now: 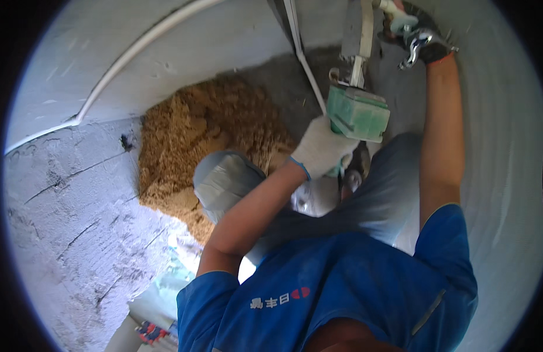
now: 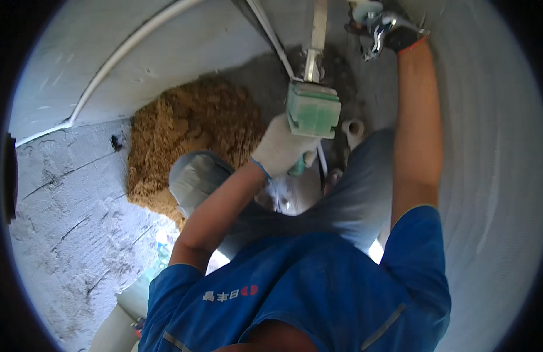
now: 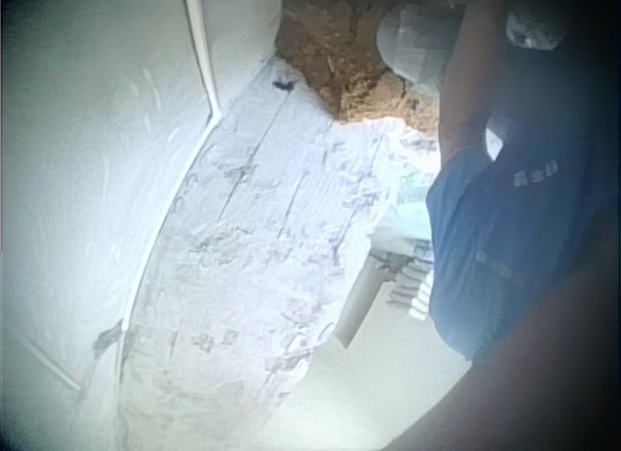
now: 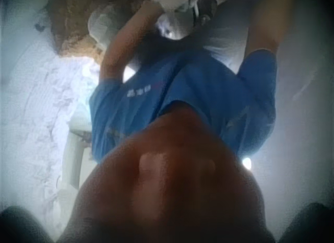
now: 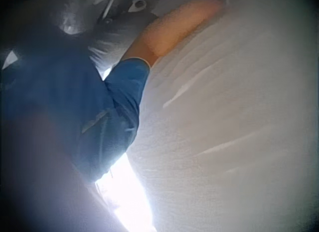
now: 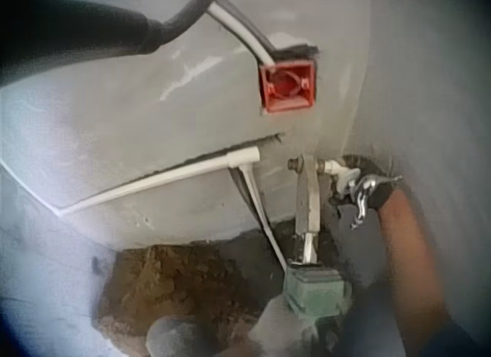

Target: Cutting and welding PVC water pipes to install a plumbing connection and a faucet.

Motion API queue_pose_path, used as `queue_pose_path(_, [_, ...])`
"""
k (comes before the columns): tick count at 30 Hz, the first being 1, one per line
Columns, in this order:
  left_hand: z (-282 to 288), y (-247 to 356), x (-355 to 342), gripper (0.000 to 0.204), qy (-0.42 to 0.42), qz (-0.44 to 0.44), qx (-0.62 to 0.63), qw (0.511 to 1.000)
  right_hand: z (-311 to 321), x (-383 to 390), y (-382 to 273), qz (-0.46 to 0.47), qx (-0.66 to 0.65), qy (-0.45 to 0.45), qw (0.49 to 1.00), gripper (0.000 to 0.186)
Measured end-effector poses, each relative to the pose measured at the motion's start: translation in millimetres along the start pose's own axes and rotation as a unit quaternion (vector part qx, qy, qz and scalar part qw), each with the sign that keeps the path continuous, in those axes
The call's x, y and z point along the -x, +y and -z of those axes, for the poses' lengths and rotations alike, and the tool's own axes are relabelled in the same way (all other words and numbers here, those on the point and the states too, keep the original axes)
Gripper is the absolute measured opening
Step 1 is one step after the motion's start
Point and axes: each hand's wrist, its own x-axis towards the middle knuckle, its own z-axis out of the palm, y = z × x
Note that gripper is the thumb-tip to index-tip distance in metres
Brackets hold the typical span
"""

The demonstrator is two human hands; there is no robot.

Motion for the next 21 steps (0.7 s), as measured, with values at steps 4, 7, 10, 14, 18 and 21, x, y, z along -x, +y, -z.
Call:
queue_pose_path(4, [24, -35, 12, 0.013, 0.035, 0.029, -0.057, 0.997, -23, 16, 54, 0.132, -0.057, -0.229, 0.963, 0.029])
queue_pose_path(7, [19, -52, 31, 0.020, 0.030, 0.093, -0.029, 0.995, -38, 41, 86, 0.131, -0.310, -0.202, 0.920, 0.027])
queue_pose_path(10, [11, -64, 41, 0.013, 0.047, 0.061, 0.154, 0.985, -35, 74, 86, -0.005, 0.561, 0.257, 0.787, 0.056])
queue_pose_path(14, [26, -81, 41, 0.011, 0.108, 0.188, 0.362, 0.907, -37, 75, 76, 0.036, 0.350, 0.250, 0.902, 0.048])
queue_pose_path(18, [23, -113, 28, 0.011, 0.102, 0.266, 0.381, 0.880, -61, 52, 83, 0.171, -0.254, -0.014, 0.952, 0.039])
queue_pose_path(21, [7, -144, 9, 0.013, 0.119, 0.261, 0.318, 0.903, -76, 54, 83, 0.077, -0.044, 0.181, 0.979, 0.042])
